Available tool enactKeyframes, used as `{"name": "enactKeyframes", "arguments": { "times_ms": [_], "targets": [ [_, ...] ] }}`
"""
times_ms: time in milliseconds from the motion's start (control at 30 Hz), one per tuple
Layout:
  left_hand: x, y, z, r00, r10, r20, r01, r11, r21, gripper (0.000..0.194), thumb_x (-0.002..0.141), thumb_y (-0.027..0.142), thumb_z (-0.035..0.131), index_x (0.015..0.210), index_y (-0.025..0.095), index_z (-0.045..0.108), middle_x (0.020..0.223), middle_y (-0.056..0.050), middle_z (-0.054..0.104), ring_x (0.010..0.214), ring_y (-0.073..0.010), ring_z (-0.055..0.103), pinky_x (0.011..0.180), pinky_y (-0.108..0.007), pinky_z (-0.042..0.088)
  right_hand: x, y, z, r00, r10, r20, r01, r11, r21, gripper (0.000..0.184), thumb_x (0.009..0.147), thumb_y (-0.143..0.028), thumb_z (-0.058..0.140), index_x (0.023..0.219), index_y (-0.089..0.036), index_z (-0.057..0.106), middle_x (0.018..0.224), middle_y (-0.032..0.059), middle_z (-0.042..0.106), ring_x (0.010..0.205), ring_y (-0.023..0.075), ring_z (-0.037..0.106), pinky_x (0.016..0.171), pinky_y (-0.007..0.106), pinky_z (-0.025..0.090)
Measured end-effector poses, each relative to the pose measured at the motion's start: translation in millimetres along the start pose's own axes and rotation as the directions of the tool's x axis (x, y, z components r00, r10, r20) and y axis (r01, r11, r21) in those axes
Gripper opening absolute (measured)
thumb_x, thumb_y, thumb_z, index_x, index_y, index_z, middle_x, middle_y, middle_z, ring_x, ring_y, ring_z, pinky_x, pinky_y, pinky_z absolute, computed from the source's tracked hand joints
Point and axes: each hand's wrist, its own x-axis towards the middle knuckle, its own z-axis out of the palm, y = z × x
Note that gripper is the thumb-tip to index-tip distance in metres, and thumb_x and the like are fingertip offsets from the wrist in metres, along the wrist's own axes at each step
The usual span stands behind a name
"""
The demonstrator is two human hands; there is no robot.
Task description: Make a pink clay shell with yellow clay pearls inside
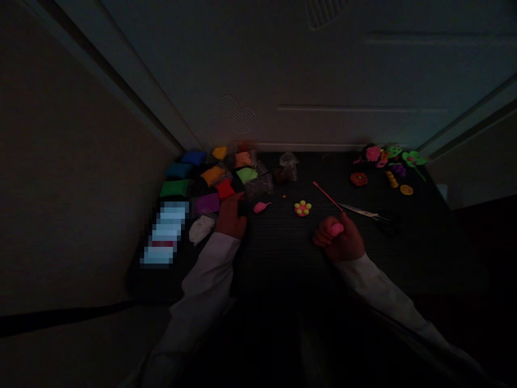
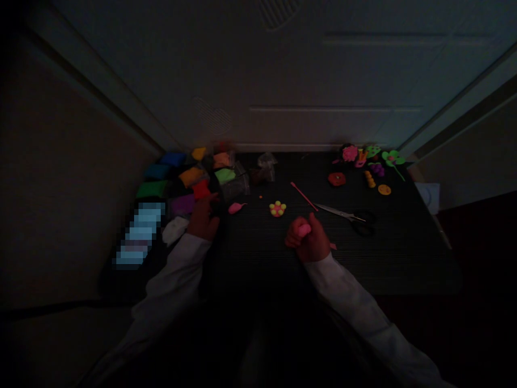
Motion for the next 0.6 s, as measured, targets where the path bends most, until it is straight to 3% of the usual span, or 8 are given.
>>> {"name": "enactKeyframes", "arguments": {
  "times_ms": [100,200,433,600],
  "targets": [
    [2,-5,4.1,1.0,-0.021,-0.012,0.021,1.0,0.018,0.035,0.084,0.032,0.049,0.115,0.016,0.049,0.114,-0.009,0.053,0.099,-0.0203,0.054,0.084,-0.043,0.046,0,2,-4,0.999,-0.008,-0.039,0.008,1.0,-0.01,0.031,0.086,-0.042,0.045,0.084,-0.013,0.056,0.068,-0.0028,0.055,0.052,0.0055,0.05,0.049,0.021,0.044],
    [2,-6,6.9,0.999,-0.025,-0.024,0.026,0.999,0.021,0.036,0.084,0.032,0.05,0.116,0.016,0.049,0.116,-0.009,0.053,0.101,-0.0209,0.054,0.085,-0.044,0.046,2,4,-8,0.993,-0.043,-0.11,0.04,0.999,-0.027,0.028,0.086,-0.036,0.048,0.101,-0.014,0.055,0.091,0.0032,0.06,0.072,0.0108,0.058,0.062,0.028,0.05],
    [0,-5,7.9,0.998,-0.032,-0.055,0.03,0.999,-0.035,0.034,0.084,0.032,0.05,0.114,0.016,0.05,0.117,-0.009,0.052,0.104,-0.0213,0.053,0.088,-0.045,0.044,9,-1,-17,0.942,-0.19,-0.276,0.173,0.981,-0.086,0.03,0.086,-0.034,0.049,0.109,-0.015,0.052,0.107,0.0064,0.057,0.088,0.0159,0.059,0.074,0.036,0.051],
    [0,-3,5.0,0.993,-0.081,-0.089,0.065,0.983,-0.173,0.032,0.084,0.032,0.051,0.111,0.015,0.053,0.116,-0.009,0.054,0.105,-0.0213,0.052,0.089,-0.045,0.043,10,-1,-22,0.894,-0.266,-0.361,0.22,0.961,-0.165,0.031,0.085,-0.032,0.05,0.111,-0.016,0.051,0.11,0.0069,0.056,0.093,0.0173,0.058,0.077,0.038,0.05]
  ]
}}
